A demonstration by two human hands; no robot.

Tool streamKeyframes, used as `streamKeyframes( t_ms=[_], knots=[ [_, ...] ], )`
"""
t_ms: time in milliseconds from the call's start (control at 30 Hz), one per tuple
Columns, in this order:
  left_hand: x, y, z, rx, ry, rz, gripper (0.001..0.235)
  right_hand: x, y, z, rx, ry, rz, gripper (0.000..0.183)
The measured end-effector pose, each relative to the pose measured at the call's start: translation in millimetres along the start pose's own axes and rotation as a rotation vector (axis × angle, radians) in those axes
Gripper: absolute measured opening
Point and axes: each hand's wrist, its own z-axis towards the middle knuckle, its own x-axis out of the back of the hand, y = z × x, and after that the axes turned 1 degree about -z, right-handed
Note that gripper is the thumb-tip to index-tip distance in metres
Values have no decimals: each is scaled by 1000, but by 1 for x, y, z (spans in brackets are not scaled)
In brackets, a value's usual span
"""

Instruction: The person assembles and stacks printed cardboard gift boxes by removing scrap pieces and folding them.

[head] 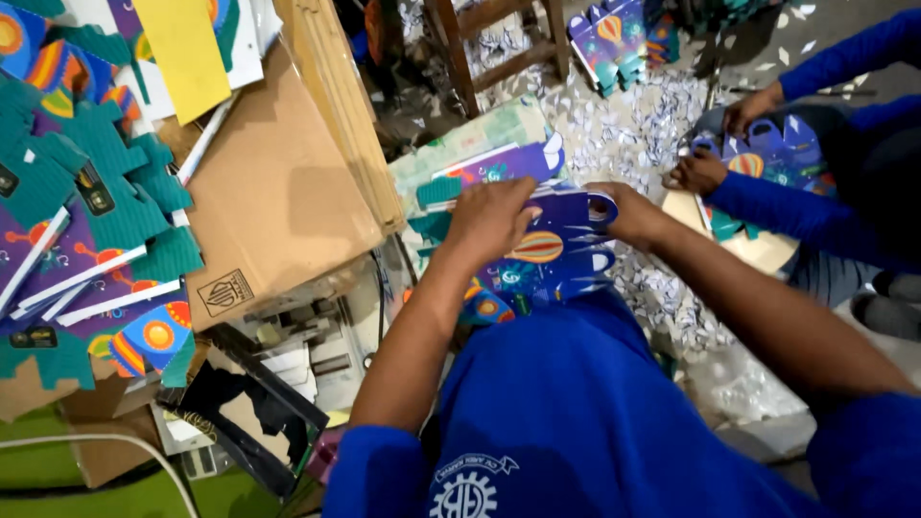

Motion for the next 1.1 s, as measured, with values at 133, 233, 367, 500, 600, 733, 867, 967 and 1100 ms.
streamKeyframes(
  t_ms=[133, 233, 367, 500, 600, 733, 867, 967, 1100],
  knots=[
    [-6, -13, -2, 5, 129, 9, 29, 16, 32, 20, -85, 520, 838, 25],
    [0, -19, 2, 108, 53, -9, 32, 22, 71, 20, 172, 698, 341, 21],
    [1, -32, 11, 184, -13, -29, 36, 6, 58, -14, 176, 517, -36, 29],
    [-3, -36, 19, 241, -17, -6, 39, -32, 41, -49, -140, 243, 361, 38],
    [-6, -30, 21, 259, -22, 6, 40, -52, 47, -59, 1, 321, 70, 32],
    [-7, -15, 22, 171, -44, 14, 34, -69, 34, -51, 23, 645, -459, 29],
    [7, 19, 15, 19, -53, -46, 30, -62, 86, -33, -193, 750, -386, 20],
    [8, 22, 17, 12, -66, -22, 30, -60, 70, -40, -122, 687, -656, 32],
    [1, -1, 18, 202, -46, 77, 31, -72, 25, -80, 190, 544, -471, 71]
  ],
)
